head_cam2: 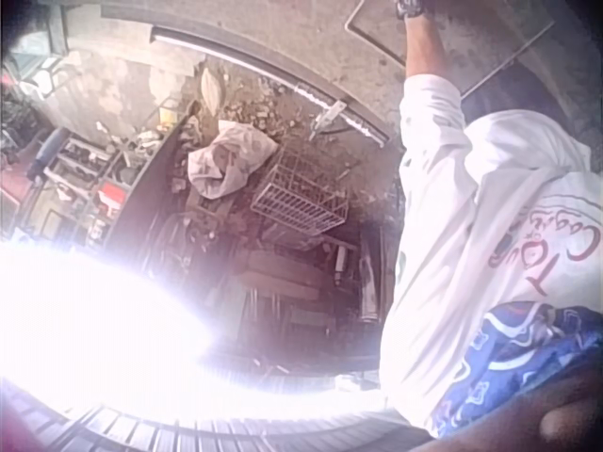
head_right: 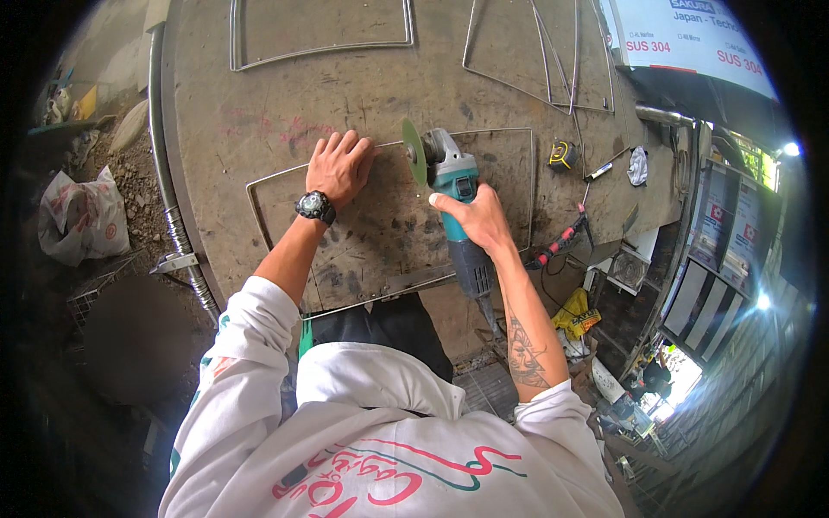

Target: The person assembles metal rods into rectangular frames on a workbench, measures them with a tape measure, cuts a rod with an angle grinder, and tack welds the corners with a welding torch. The person handles multiple metal rods and tools throughout the process.

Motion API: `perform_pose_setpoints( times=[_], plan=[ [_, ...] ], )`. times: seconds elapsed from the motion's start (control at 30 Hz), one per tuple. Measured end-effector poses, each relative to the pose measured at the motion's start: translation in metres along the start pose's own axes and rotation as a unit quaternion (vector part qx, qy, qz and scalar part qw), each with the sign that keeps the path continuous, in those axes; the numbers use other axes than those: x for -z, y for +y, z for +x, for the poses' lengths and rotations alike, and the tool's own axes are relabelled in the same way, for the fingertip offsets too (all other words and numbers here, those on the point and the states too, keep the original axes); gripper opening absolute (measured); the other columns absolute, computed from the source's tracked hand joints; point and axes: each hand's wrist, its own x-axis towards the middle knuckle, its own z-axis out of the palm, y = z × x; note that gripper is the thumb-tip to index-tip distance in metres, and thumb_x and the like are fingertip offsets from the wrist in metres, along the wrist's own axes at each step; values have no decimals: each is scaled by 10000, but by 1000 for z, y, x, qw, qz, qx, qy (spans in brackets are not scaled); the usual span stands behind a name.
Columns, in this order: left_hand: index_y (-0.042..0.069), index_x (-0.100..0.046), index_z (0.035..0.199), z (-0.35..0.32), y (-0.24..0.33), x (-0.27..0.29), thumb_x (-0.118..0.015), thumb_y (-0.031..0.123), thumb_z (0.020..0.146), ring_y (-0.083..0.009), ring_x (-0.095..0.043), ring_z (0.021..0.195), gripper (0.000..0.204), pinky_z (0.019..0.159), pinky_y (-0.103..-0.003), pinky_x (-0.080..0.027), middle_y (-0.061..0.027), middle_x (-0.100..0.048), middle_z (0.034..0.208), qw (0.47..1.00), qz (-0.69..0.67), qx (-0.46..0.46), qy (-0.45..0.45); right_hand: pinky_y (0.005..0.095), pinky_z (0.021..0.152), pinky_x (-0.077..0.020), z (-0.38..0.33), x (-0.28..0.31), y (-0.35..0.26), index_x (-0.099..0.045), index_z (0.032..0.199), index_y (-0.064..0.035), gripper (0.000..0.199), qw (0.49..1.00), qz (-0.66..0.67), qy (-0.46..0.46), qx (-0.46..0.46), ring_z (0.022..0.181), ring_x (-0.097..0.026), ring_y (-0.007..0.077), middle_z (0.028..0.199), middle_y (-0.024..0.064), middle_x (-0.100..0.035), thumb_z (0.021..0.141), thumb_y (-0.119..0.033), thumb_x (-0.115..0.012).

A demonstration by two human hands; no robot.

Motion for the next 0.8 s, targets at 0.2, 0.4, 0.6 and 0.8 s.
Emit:
perform_pose_setpoints(
  times=[0.2,0.4,0.6,0.8],
  plan=[
    [159,-574,1026,1,1,2,-610,304,1025,-264,-559,894,149,773,-400,-435,-54,-550,947,1000,-14,4,3,363,733,-544,2,0,2,-711,977,31,596,1000,-7,9,-10,787,-690,210,876,130,-722,730,-486,-877],
    [144,-575,1007,1,2,1,-625,308,1015,-263,-565,899,171,777,-399,-432,-54,-561,950,1000,-19,1,23,362,701,-542,1,1,-6,-725,913,4,529,1000,0,-4,-6,720,-679,196,808,99,-717,748,-479,-866],
    [122,-590,970,0,4,-1,-624,319,1016,-262,-566,899,205,783,-399,-426,-59,-564,931,999,-19,12,33,316,618,-488,2,2,-12,-700,859,-59,419,1000,-12,-13,14,647,-594,122,747,8,-636,786,-445,-844],
    [135,-575,1009,-1,2,-3,-609,340,1021,-249,-560,908,208,795,-391,-421,-43,-564,954,1000,-3,4,26,310,588,-478,6,-2,5,-697,833,-60,401,1000,-19,19,13,631,-593,113,722,5,-632,789,-430,-844]
  ],
)
